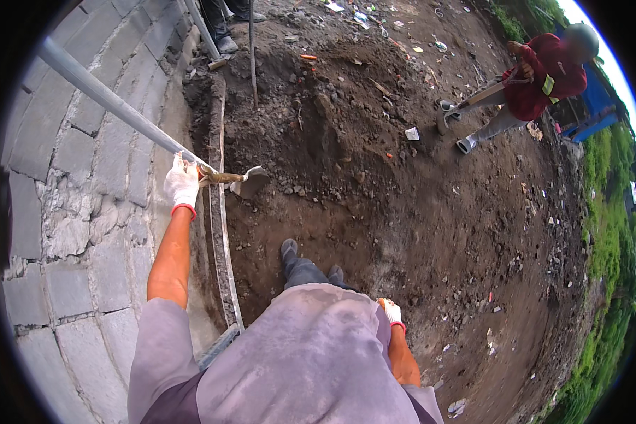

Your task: The person uses a shovel to dig and move soil at a construction site. They repeatedly scoop soil and toss it aside while working near a low block wall and metal scaffolding.

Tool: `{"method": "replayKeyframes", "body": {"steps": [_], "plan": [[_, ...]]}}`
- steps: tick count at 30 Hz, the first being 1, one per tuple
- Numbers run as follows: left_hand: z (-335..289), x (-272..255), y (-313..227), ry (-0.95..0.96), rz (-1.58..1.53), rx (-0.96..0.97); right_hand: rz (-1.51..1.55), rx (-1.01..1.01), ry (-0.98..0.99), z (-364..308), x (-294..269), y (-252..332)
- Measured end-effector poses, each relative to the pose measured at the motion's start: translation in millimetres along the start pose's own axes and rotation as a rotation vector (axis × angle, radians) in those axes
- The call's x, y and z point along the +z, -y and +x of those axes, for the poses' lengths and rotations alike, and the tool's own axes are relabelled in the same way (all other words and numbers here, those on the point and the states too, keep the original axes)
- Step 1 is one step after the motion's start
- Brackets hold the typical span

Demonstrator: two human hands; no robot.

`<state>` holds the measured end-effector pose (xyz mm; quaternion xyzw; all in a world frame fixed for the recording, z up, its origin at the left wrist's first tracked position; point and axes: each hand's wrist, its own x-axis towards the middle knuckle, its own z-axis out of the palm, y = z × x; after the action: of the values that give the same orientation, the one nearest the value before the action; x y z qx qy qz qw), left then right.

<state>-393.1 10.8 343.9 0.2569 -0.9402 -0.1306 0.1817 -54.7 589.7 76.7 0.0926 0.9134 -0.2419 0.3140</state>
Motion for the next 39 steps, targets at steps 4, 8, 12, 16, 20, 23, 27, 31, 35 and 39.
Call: {"method": "replayKeyframes", "body": {"steps": [4,8,12,16,20,23,27,31,35,39], "plan": [[-2.2,0.0,0.7,-0.01,-0.03,0.013,0.045,-0.011,-0.03,1.4,-2.5,2.4],[-4.2,-2.3,-1.1,0.003,-0.058,0.011,0.139,0.115,0.04,-0.8,-5.5,4.7],[-5.7,-3.7,-2.9,-0.005,0.012,0.015,0.097,0.075,0.022,-1.4,-7.9,6.8],[-7.0,-3.3,-3.2,0.002,0.027,0.013,0.112,0.093,0.006,-0.2,-5.8,6.1],[-7.4,-3.3,-3.6,0.011,-0.01,0.004,0.146,0.118,0.023,-1.9,-3.0,4.0],[-8.0,-4.5,-5.1,0.022,-0.015,-0.004,0.123,0.042,-0.011,-5.0,-3.9,5.2],[-9.2,-6.3,-7.7,0.013,0.014,0.002,0.13,-0.003,-0.021,-8.8,-7.5,9.4],[-9.0,-6.0,-8.0,-0.003,0.025,0.003,0.284,0.086,-0.028,-9.3,-7.8,9.6],[-6.4,-3.9,-7.1,-0.001,0.015,0.009,0.309,0.135,-0.022,-6.4,-4.1,4.8],[-3.6,-4.6,-9.8,0.001,0.026,-0.009,0.305,0.056,-0.055,-4.5,-0.6,-0.1]]}}
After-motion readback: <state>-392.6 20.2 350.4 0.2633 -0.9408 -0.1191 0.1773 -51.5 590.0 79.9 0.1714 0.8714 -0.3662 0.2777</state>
